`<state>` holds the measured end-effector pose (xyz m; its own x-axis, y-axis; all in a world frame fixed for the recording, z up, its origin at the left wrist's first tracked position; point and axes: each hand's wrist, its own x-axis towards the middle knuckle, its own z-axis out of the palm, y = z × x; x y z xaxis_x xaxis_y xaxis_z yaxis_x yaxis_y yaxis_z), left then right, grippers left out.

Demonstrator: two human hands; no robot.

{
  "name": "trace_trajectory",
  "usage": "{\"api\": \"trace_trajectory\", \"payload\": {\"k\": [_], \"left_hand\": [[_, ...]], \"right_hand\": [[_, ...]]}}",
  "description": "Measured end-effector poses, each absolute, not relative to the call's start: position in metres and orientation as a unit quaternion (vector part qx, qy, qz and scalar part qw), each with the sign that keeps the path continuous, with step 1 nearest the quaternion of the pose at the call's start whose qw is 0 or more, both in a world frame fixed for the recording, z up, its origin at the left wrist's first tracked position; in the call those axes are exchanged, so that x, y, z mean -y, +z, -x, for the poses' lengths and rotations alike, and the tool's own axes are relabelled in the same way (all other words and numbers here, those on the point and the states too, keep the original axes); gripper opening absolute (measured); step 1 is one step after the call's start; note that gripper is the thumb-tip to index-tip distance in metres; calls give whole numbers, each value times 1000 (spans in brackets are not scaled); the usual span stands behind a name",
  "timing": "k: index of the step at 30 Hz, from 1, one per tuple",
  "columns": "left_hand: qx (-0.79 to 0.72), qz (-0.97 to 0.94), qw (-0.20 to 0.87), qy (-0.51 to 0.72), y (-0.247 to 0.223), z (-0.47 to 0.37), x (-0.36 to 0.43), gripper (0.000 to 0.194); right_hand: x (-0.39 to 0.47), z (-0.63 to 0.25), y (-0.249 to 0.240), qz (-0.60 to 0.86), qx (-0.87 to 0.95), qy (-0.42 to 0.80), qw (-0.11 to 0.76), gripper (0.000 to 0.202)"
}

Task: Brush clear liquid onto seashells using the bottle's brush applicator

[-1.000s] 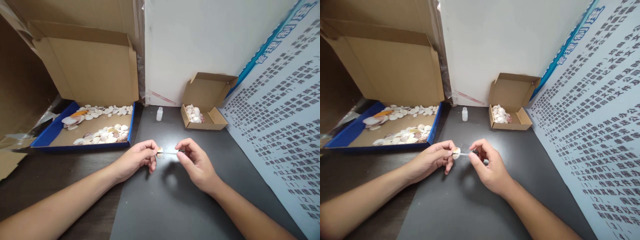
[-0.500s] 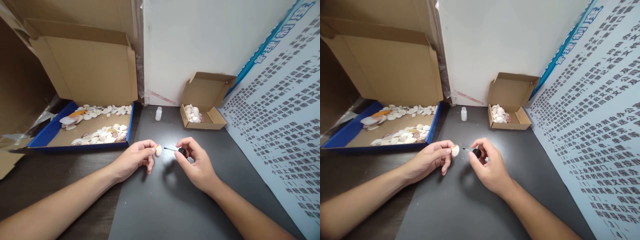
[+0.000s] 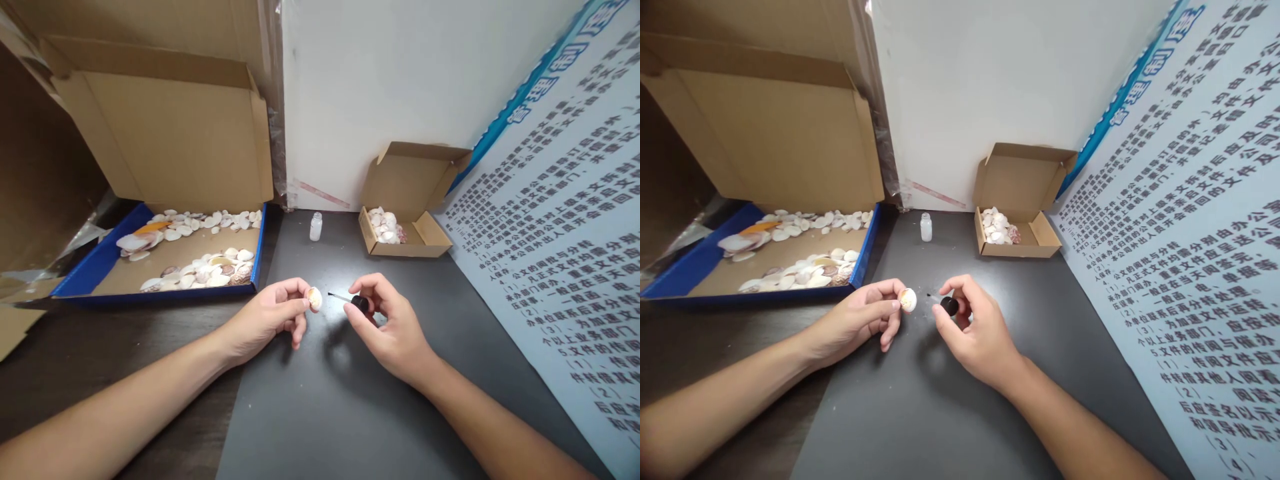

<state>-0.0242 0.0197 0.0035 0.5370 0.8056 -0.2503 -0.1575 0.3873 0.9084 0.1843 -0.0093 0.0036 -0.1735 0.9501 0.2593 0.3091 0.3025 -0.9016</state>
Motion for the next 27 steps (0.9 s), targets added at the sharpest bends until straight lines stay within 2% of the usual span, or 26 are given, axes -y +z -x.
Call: {"api": "trace_trajectory", "payload": {"k": [4, 8, 12, 16, 21, 27], "left_hand": [[-360, -451, 751, 319, 3, 25, -20, 20], [-358, -452, 753, 318, 2, 24, -21, 18], [-361, -452, 753, 315, 3, 24, -20, 18], [-362, -446, 755, 317, 3, 24, -19, 18], [-356, -443, 758, 320, 1, 24, -19, 17], [-361, -437, 759, 322, 2, 25, -19, 16]], "right_hand": [[9, -184, 4, 447, 664, 398, 447, 9], [9, -185, 4, 464, 675, 369, 439, 12], [9, -184, 5, 442, 673, 395, 442, 8], [10, -183, 5, 469, 688, 351, 429, 13], [12, -183, 4, 436, 693, 369, 441, 8], [12, -183, 5, 451, 699, 330, 445, 11]]}}
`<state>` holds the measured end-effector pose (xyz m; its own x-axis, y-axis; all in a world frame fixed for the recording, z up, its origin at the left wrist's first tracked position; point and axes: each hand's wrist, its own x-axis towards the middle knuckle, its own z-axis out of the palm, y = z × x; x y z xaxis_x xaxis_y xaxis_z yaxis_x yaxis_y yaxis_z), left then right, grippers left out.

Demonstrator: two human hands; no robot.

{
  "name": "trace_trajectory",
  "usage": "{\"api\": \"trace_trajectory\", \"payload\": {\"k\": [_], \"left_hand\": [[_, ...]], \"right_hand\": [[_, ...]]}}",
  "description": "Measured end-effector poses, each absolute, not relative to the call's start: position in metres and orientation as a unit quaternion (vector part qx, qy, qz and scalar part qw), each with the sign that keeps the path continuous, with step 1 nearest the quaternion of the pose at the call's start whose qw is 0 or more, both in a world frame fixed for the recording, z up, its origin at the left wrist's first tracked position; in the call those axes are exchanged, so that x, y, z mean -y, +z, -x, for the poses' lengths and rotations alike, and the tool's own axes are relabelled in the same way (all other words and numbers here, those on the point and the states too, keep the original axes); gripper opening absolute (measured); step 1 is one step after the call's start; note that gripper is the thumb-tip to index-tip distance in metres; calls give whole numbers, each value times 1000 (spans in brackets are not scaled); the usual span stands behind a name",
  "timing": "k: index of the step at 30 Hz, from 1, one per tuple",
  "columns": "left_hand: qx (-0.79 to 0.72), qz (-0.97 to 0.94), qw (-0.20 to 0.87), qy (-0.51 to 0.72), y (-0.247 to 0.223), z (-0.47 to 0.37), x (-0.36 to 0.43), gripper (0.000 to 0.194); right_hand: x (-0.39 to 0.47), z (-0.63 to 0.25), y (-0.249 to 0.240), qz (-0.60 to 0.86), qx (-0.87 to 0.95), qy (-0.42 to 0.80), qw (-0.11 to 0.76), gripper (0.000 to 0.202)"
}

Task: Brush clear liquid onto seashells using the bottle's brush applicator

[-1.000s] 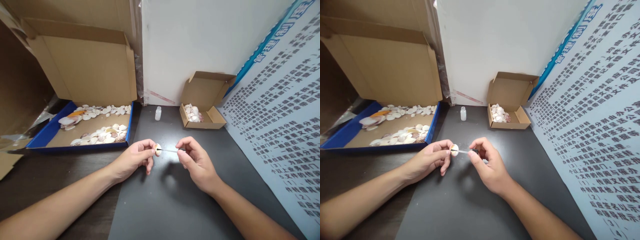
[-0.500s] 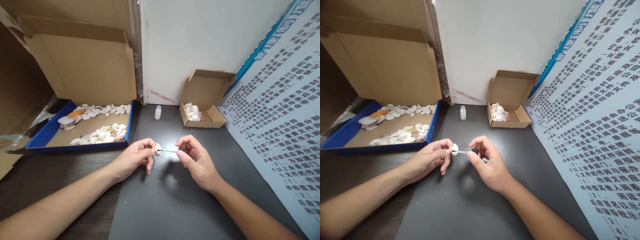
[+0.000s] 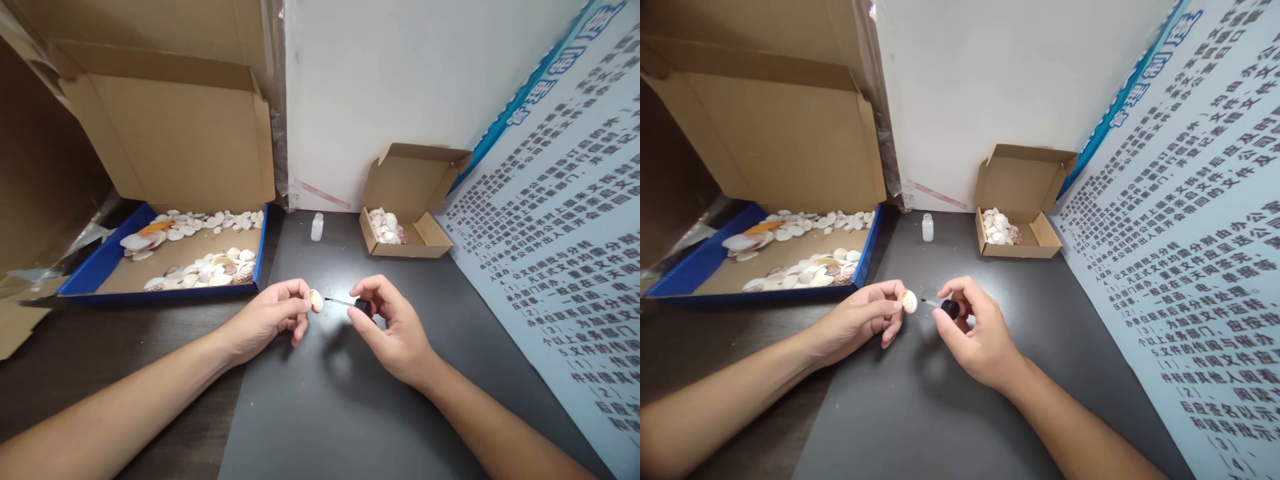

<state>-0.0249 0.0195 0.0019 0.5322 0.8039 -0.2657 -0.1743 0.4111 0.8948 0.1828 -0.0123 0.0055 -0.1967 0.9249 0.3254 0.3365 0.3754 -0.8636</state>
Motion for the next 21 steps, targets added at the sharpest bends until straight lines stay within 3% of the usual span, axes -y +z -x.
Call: {"api": "trace_trajectory", "payload": {"k": [21], "left_hand": [[-366, -426, 757, 333, 3, 25, -19, 17]], "right_hand": [[13, -184, 5, 447, 709, 357, 413, 10]]}}
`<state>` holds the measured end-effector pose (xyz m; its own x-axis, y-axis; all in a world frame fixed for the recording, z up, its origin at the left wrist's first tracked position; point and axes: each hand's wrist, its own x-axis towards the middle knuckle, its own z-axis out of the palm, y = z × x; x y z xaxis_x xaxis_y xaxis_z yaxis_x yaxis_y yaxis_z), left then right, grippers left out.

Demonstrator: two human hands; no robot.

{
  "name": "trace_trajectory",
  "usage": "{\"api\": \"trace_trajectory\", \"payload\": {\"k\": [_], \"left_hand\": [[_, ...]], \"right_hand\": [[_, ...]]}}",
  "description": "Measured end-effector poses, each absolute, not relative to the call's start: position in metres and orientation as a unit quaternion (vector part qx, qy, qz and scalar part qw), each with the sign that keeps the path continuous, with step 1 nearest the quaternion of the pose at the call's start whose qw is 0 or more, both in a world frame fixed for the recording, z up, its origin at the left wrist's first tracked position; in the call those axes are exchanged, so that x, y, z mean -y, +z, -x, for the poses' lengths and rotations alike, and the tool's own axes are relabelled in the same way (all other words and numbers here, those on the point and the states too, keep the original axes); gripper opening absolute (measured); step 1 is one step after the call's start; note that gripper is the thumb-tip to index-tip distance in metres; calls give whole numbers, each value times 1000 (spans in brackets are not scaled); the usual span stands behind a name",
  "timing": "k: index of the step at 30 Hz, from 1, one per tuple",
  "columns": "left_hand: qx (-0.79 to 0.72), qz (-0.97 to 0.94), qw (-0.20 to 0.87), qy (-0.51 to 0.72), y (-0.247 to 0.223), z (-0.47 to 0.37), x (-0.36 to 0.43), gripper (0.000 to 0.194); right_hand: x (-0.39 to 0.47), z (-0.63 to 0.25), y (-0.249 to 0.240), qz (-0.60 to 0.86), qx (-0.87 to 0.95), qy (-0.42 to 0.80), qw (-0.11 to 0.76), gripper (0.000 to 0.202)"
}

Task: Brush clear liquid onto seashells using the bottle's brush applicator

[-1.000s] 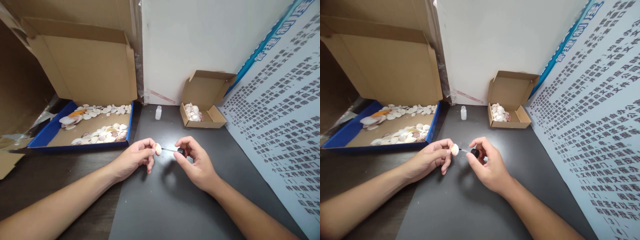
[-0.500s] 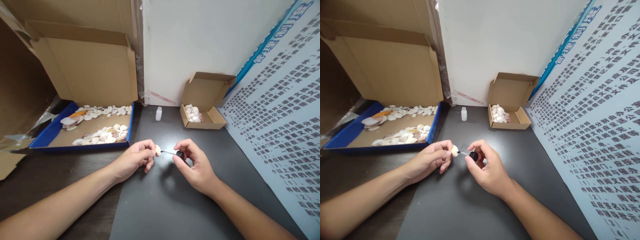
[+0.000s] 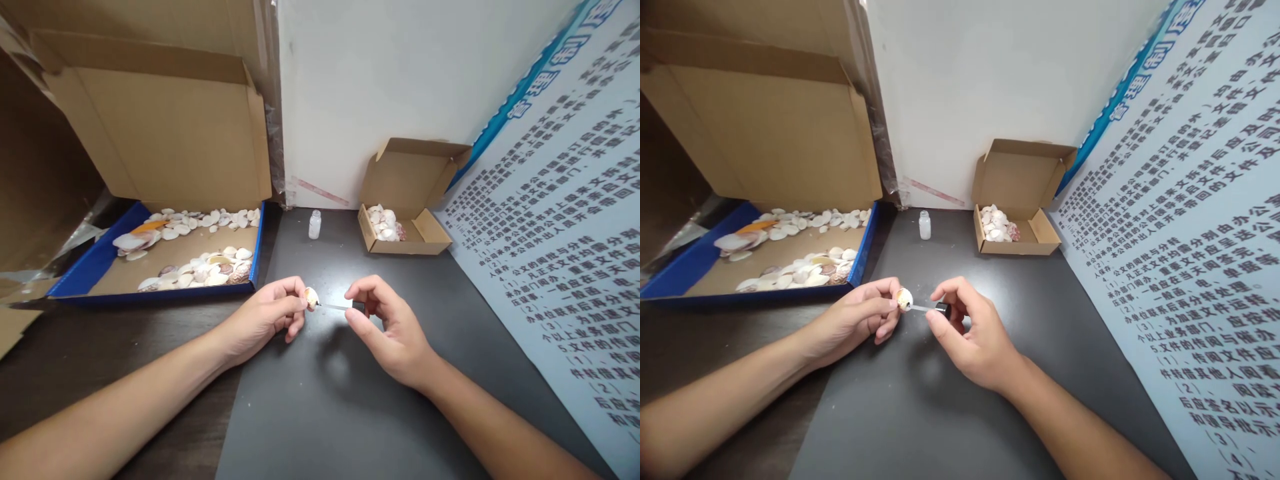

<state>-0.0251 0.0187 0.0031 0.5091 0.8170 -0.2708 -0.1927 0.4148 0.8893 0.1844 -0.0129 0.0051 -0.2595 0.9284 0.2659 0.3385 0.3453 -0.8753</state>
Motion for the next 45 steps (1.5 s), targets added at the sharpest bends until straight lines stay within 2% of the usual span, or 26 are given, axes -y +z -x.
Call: {"api": "trace_trajectory", "payload": {"k": [16, 22, 36, 41, 45], "left_hand": [[-366, -417, 758, 344, 3, 24, -19, 18], [-362, -420, 759, 342, 2, 24, -19, 16], [-365, -427, 755, 337, 1, 24, -20, 15], [-365, -434, 751, 337, 1, 25, -19, 13], [-366, -433, 752, 335, 1, 25, -19, 13]], "right_hand": [[13, -185, 5, 446, 712, 358, 408, 6], [13, -185, 3, 468, 716, 330, 399, 11], [14, -186, 4, 442, 724, 357, 392, 7], [14, -184, 3, 461, 718, 347, 390, 15], [14, -184, 3, 444, 718, 356, 400, 9]]}}
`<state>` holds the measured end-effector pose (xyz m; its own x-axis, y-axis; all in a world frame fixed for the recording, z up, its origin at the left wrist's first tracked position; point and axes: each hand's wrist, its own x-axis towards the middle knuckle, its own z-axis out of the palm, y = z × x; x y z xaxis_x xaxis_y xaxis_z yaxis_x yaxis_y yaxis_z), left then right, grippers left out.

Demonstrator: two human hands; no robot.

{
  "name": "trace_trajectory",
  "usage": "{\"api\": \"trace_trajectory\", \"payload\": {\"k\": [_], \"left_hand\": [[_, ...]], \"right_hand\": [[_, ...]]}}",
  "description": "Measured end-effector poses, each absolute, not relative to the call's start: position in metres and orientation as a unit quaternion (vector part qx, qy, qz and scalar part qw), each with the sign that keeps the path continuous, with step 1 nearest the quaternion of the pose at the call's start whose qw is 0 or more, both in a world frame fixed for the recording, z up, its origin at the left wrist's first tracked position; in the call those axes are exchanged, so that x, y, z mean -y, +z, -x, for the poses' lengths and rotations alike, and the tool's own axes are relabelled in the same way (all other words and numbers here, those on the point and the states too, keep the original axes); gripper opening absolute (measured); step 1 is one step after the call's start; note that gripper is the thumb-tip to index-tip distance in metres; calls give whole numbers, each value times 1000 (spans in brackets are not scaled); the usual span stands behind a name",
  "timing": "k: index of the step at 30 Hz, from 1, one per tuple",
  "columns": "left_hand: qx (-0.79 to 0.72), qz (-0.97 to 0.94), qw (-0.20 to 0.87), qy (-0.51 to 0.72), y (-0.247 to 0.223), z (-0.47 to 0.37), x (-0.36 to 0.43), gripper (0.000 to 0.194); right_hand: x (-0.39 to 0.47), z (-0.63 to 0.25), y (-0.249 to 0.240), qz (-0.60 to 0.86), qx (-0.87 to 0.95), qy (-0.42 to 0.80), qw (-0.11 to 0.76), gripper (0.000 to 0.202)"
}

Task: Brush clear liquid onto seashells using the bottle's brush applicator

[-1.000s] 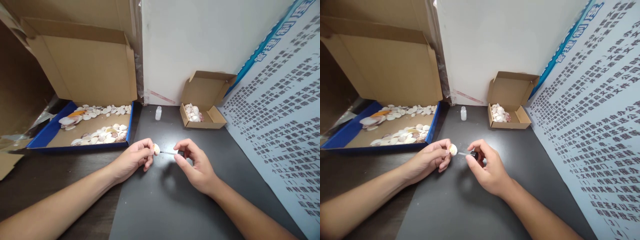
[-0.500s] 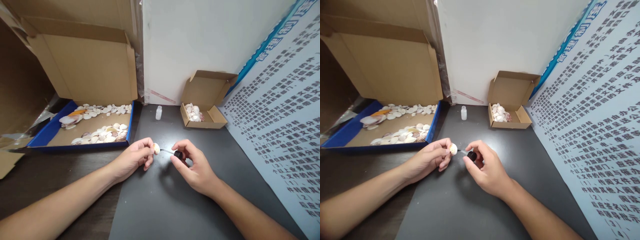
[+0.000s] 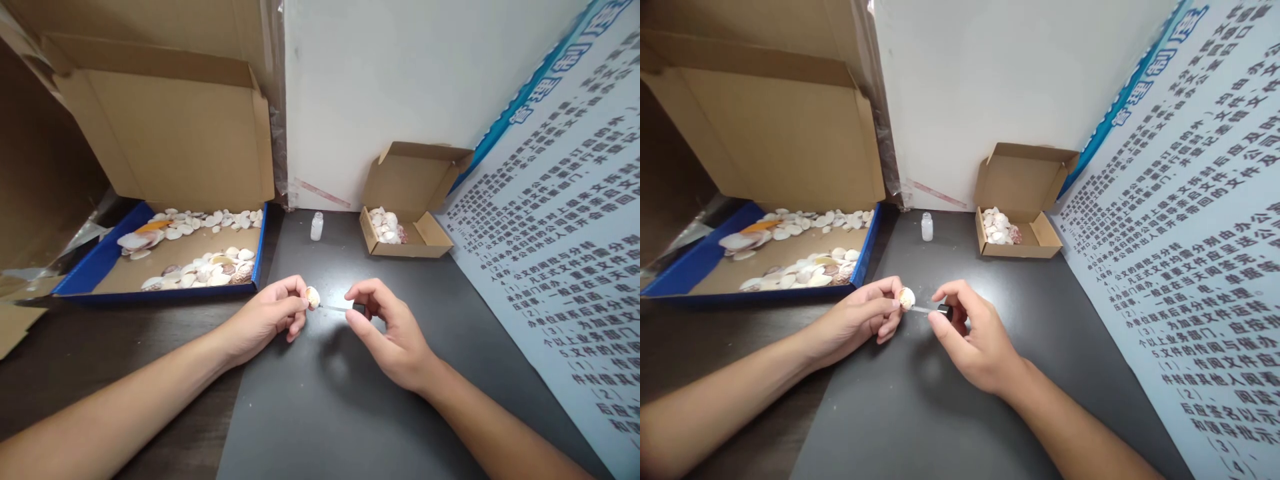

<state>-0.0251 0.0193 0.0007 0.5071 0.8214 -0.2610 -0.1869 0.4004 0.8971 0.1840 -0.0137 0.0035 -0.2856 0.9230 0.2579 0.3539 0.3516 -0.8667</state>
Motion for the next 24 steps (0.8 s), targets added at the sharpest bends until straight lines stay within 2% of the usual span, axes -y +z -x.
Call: {"api": "trace_trajectory", "payload": {"k": [6, 13, 18, 24], "left_hand": [[-362, -436, 753, 336, 0, 24, -20, 13], [-369, -436, 751, 331, 2, 24, -19, 16], [-366, -435, 751, 336, 2, 23, -19, 16], [-368, -432, 753, 335, 1, 25, -19, 15]], "right_hand": [[13, -184, 4, 467, 713, 322, 411, 14], [15, -185, 5, 436, 720, 356, 406, 9], [14, -183, 3, 452, 718, 349, 397, 17], [14, -184, 2, 443, 715, 347, 414, 15]]}}
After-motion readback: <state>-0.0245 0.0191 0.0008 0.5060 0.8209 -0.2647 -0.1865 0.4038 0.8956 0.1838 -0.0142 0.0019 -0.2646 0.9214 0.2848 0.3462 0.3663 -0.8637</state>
